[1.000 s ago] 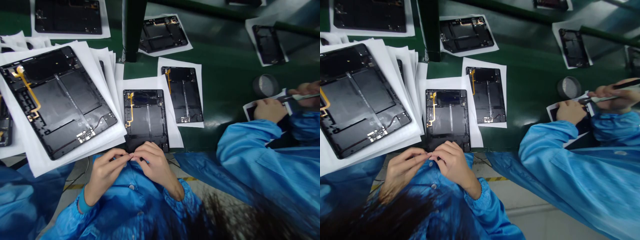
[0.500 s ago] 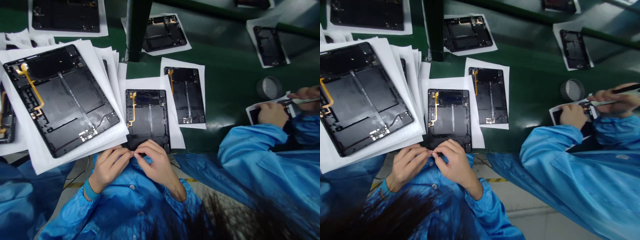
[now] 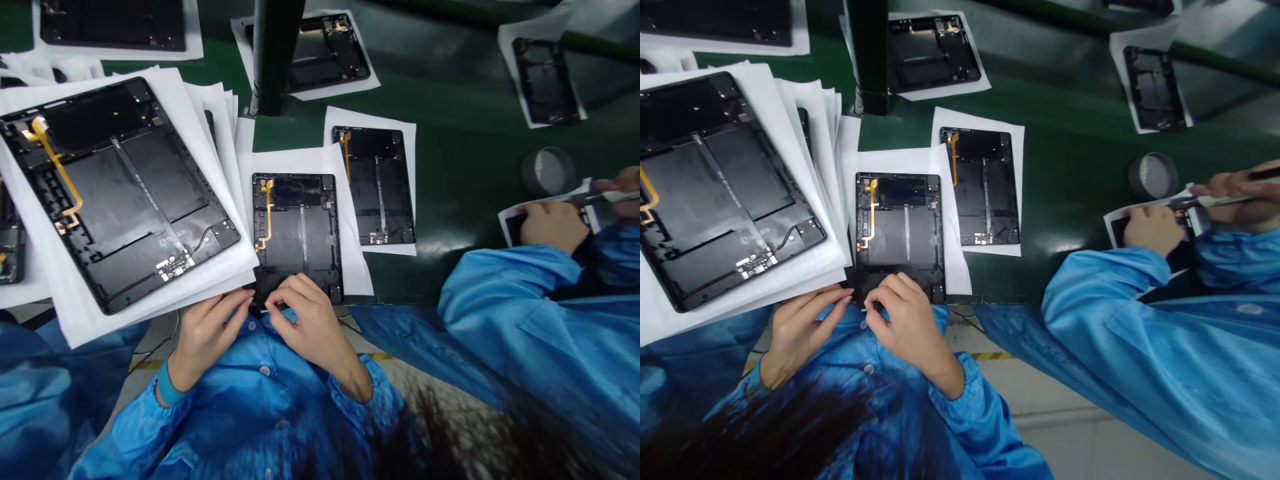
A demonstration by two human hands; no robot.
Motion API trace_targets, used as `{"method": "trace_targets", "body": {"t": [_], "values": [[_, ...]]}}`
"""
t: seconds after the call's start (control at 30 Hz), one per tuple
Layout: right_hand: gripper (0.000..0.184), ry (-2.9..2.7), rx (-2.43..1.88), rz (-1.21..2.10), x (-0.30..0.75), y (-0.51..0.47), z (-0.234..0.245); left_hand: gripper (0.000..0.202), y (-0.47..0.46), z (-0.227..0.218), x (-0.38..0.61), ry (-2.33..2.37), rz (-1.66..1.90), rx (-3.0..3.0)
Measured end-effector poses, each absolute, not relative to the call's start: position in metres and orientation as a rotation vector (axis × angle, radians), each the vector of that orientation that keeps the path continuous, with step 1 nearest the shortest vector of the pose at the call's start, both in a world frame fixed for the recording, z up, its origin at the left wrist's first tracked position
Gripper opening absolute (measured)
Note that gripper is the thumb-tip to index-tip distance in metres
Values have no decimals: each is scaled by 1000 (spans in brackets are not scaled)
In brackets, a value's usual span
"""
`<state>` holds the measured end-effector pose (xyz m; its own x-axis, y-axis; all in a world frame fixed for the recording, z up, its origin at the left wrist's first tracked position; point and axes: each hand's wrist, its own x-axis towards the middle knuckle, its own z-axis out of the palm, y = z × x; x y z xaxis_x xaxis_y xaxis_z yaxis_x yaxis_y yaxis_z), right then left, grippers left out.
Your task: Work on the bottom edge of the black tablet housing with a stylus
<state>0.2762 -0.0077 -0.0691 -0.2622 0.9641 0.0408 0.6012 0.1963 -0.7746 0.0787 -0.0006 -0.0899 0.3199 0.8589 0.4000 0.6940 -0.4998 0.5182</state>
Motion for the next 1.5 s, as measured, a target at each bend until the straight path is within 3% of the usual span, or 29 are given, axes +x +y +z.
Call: {"method": "trace_targets", "body": {"t": [0.2, 0.53, 1.5], "values": [[11, -2034, -1524, 904, 273, -2, -66, 53, -1, -77, 78, 1519, 776, 1976], [11, -2066, -1582, 965, 268, 3, -62, 48, -3, -98, 71, 1444, 579, 1915], [13, -2282, -1727, 851, 259, 8, -56, 58, -7, -104, 73, 1484, 595, 1972]]}}
